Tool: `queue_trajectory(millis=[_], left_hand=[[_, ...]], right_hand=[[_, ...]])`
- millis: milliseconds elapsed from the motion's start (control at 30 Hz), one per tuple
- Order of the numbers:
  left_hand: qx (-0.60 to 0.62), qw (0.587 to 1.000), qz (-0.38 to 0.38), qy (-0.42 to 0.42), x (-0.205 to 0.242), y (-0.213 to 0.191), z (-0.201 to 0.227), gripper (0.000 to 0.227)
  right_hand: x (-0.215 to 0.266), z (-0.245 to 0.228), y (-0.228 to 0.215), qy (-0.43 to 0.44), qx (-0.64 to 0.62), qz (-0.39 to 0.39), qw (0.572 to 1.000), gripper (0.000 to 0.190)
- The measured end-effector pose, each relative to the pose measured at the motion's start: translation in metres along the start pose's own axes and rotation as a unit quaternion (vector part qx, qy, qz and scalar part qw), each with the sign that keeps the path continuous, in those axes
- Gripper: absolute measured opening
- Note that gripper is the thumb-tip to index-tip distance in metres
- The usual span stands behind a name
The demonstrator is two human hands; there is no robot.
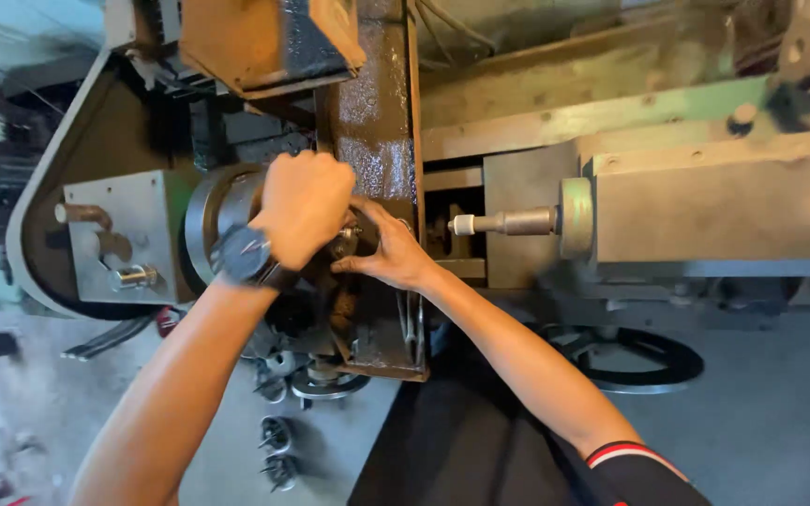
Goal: The person operates a metal lathe, using a wrench to tighten a chuck and a file to smooth a rotating metal part. They wipe the part with a cloth and adjust the machine controls.
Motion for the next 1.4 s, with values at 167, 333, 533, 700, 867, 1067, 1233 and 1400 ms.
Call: queue_trajectory(millis=[167,333,533,700,867,1067,1233,1400], left_hand=[[-0.070,0.997,0.011,0.011,-0.025,0.032,0.000,0.010],[-0.117,0.992,0.038,0.020,-0.018,0.029,0.012,0.015],[-0.149,0.983,0.106,0.017,-0.008,0.036,0.018,0.015],[-0.155,0.982,0.112,0.002,-0.004,0.035,0.023,0.015],[-0.161,0.980,0.118,-0.007,-0.012,0.048,0.021,0.016],[-0.189,0.972,0.137,0.008,0.038,0.019,0.041,0.026],[-0.201,0.959,0.200,0.017,0.060,0.055,0.053,0.033],[-0.189,0.962,0.195,0.031,0.069,0.051,0.056,0.032]], right_hand=[[0.000,-0.001,0.003,-0.004,-0.026,0.011,1.000,0.101],[0.001,0.009,0.004,-0.003,-0.032,0.013,0.999,0.096],[0.001,0.006,0.006,0.032,-0.056,0.006,0.998,0.090],[0.002,0.008,0.008,0.043,-0.077,-0.002,0.996,0.082],[0.000,-0.003,0.006,0.050,-0.079,0.003,0.996,0.079],[0.006,0.041,0.017,-0.011,-0.090,-0.001,0.996,0.074],[0.004,0.008,0.014,-0.062,-0.060,0.021,0.996,0.088],[0.005,0.016,0.015,-0.080,-0.088,0.015,0.993,0.088]])
Point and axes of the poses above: each hand's wrist, its own x-axis away from the middle knuckle, its own y-axis out of the palm, z = x × y, the point moved 1 cm from there along -x, towards the middle knuckle, and after that the axes turned 6 degrees about -z, right-handed, at the moved point
